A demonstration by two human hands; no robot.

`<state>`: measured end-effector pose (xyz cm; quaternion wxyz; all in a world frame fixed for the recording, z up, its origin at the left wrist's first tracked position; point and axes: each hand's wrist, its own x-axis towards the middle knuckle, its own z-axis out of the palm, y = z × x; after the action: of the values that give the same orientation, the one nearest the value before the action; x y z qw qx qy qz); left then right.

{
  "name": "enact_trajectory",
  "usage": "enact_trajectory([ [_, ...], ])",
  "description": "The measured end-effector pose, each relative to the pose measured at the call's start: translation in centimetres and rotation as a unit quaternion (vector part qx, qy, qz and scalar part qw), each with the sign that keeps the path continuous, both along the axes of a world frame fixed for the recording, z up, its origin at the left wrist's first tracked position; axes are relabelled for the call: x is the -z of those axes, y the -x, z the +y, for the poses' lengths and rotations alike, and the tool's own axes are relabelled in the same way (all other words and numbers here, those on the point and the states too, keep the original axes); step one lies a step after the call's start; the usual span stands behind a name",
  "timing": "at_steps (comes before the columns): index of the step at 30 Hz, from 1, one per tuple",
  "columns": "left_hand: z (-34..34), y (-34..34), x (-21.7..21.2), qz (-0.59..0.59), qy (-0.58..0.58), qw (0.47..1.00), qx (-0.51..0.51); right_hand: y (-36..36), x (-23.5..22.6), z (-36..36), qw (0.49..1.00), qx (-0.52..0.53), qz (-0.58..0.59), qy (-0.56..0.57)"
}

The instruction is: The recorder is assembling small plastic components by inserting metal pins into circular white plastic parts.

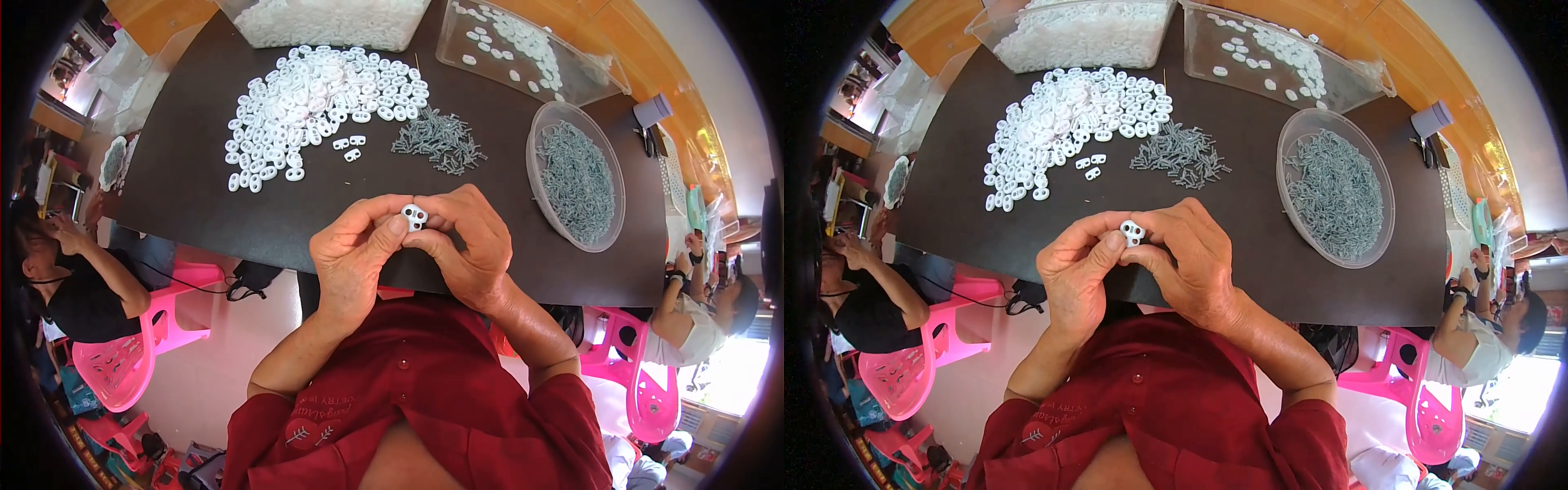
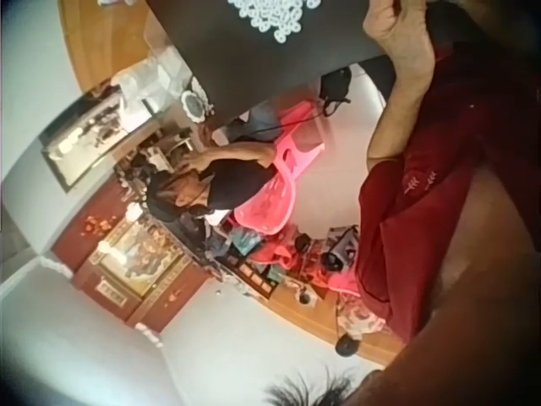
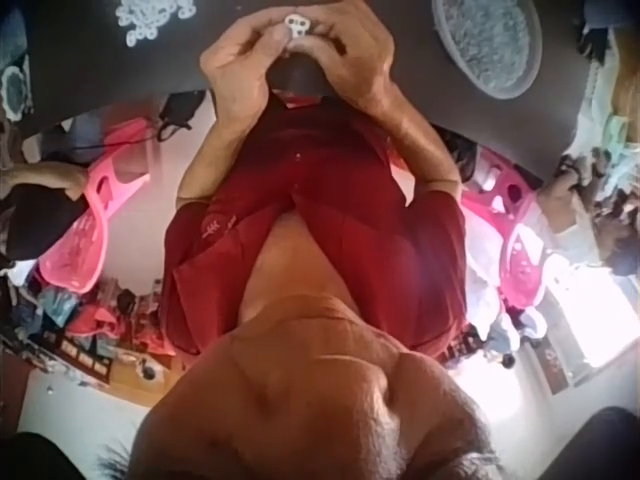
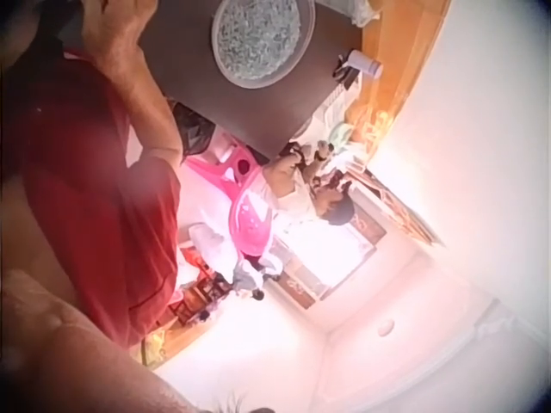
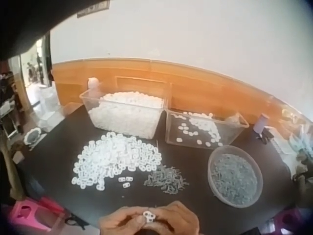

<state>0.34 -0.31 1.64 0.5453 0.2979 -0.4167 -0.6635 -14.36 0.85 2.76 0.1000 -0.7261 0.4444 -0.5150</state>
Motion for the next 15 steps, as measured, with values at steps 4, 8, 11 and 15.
enact_trajectory([
  [4,-0.24,-0.13,0.58,0.007,0.038,0.999,-0.009,-0.23,-0.32,-0.03,1.0,-0.007,-0.018,-0.006],
  [8,-0.04,0.08,1.11,0.016,0.052,0.998,-0.031,-0.81,-0.03,0.07,0.999,0.021,-0.048,-0.006],
  [11,-0.06,-0.04,1.1,0.007,0.063,0.997,-0.031,-0.6,-0.29,-0.06,1.0,-0.001,-0.021,-0.004],
  [15,0.0,0.07,1.08,0.017,0.067,0.997,-0.034,-0.64,0.06,-0.18,0.999,-0.007,-0.018,0.03],
])
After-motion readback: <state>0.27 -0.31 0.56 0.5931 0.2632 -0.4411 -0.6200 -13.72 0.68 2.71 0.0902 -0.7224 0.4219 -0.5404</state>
